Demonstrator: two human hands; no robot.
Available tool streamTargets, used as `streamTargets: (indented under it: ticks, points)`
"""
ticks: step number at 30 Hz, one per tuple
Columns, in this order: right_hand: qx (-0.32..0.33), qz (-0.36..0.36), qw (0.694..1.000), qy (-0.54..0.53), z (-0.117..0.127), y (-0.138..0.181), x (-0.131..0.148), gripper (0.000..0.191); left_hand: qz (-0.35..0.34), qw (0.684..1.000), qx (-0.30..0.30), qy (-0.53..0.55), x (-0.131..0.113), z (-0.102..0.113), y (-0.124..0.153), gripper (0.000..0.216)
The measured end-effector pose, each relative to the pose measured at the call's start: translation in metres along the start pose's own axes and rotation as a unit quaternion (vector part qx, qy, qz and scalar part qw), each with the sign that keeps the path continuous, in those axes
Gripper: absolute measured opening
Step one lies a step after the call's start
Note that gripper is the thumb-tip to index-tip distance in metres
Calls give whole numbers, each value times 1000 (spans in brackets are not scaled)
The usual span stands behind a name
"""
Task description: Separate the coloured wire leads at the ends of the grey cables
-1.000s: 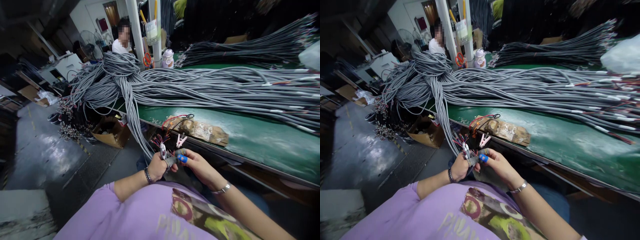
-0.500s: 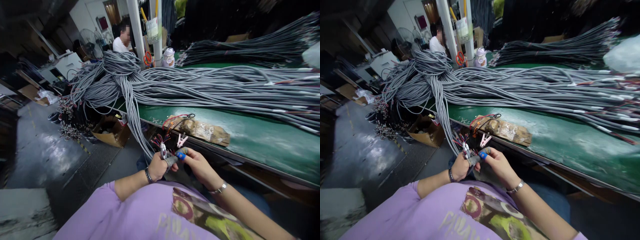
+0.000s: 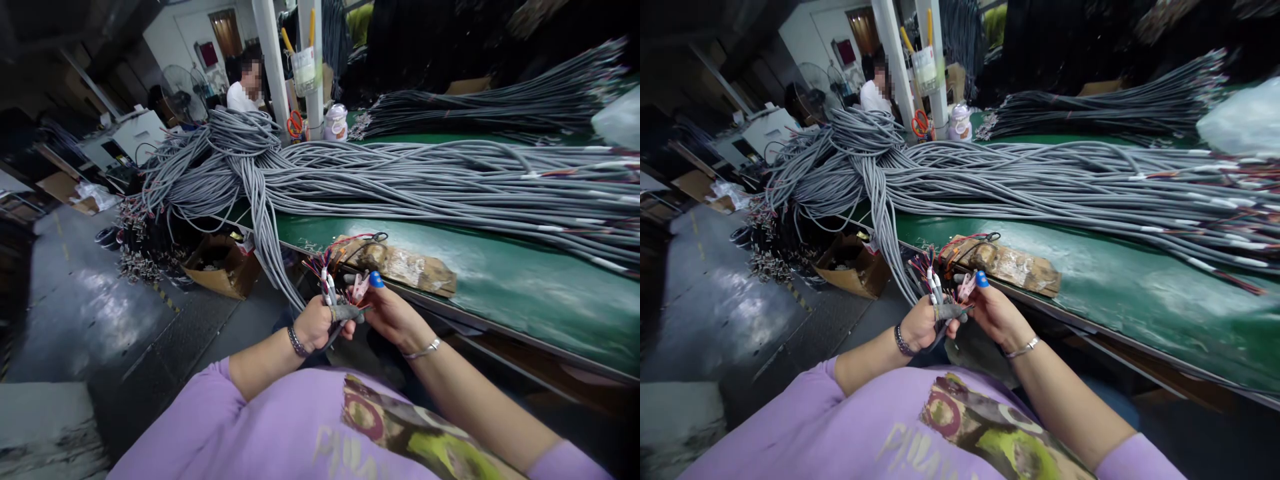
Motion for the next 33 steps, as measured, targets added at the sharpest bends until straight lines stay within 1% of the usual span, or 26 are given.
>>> streamTargets:
  ticks: [8, 10, 14, 17, 19, 22, 25, 28, 30, 33]
  points:
    - [-48, 10, 998, -40, -4, -1, -3, 41, 2, 1000, -15, -19, 6, -1, -4, 44]
    - [-38, 10, 998, -41, -5, 1, -3, 44, 1, 1000, -22, -23, 7, 0, -4, 45]
    - [7, 9, 999, -37, -6, 6, -2, 50, -16, 999, -24, -20, 9, 2, 1, 45]
    - [1, -15, 999, -36, -3, 8, -2, 50, -34, 999, -31, -11, 10, 3, 9, 45]
    - [-12, -18, 999, -27, -1, 8, -1, 45, -47, 998, -45, -3, 12, 2, 13, 44]
    - [-31, 11, 999, -9, 0, 5, -2, 35, -71, 995, -74, 17, 13, 0, 16, 40]
    - [-55, 62, 996, 30, 3, 4, -3, 38, -84, 992, -90, 30, 14, -1, 14, 38]
    - [-81, 124, 982, 116, 5, 5, -3, 41, -86, 992, -89, 27, 13, -2, 11, 39]
    - [-69, 128, 979, 144, 4, 5, -3, 45, -82, 992, -88, 24, 11, -3, 9, 39]
    - [-34, 99, 988, 113, 0, 3, -3, 54, -83, 992, -90, 22, 9, -4, 6, 41]
Point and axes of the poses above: each hand's wrist, its own y-axis away from the middle knuckle, its own z-axis out of the back of the hand, x = y × z, the point moved 3 cm from there along -y, towards the middle knuckle, and after that the axes turned 3 degrees about -x, right-handed, at the moved point
